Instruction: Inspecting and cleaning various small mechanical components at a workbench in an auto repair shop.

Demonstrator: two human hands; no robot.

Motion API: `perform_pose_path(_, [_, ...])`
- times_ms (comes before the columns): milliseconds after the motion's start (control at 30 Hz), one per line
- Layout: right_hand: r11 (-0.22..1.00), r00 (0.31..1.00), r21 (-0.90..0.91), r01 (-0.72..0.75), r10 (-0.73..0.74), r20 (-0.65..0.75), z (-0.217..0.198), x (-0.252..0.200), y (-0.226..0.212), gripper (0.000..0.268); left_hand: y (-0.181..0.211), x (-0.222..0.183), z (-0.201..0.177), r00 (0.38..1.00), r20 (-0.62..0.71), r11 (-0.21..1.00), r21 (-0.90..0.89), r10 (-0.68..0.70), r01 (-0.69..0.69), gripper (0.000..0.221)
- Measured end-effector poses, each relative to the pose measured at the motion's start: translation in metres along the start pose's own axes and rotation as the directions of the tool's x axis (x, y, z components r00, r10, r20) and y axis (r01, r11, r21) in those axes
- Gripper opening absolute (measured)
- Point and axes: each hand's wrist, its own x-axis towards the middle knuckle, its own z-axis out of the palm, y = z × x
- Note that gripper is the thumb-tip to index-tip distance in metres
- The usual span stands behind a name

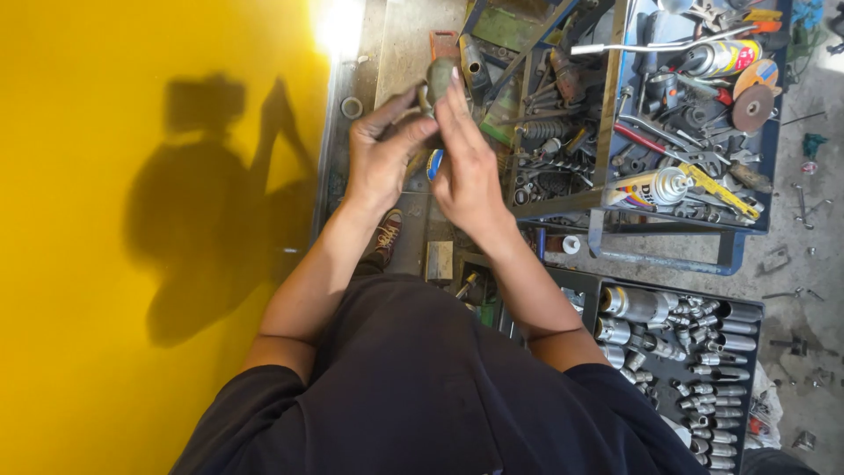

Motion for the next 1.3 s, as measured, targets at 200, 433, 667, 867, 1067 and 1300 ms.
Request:
perform_pose_path(200, [0.999,1.000,-0.034,-0.002,0.001,-0.026,0.005,-0.007,0.010,0.086,-0.007,-0.005,-0.003,0.999,-0.031,0.993,-0.112,-0.025,0.021,0.040])
perform_pose_path(433, [0.991,1.000,-0.130,0.020,-0.021,-0.004,0.003,-0.015,-0.002,0.089,0.013,0.004,-0.002,1.000,0.016,0.971,-0.239,-0.020,0.023,0.034])
perform_pose_path(667, [0.995,0.997,-0.092,0.029,-0.036,-0.073,-0.007,-0.012,-0.013,0.089,0.019,-0.005,0.007,0.989,0.123,0.996,-0.025,-0.082,0.086,0.036])
perform_pose_path(867, [0.988,0.997,-0.153,0.004,-0.015,-0.070,-0.009,-0.017,-0.012,0.086,0.030,-0.007,0.016,0.991,0.067,0.993,0.012,-0.117,0.117,0.040])
perform_pose_path(1067, [0.992,0.988,-0.120,0.030,-0.048,-0.146,-0.008,-0.018,-0.014,0.078,0.029,-0.008,0.020,0.982,0.189,0.997,0.074,-0.006,-0.009,0.042])
perform_pose_path(1300, [0.989,0.982,-0.142,0.037,-0.063,-0.180,-0.014,-0.029,-0.007,0.073,0.033,-0.008,0.032,0.973,0.220,0.997,0.058,-0.064,0.052,0.043])
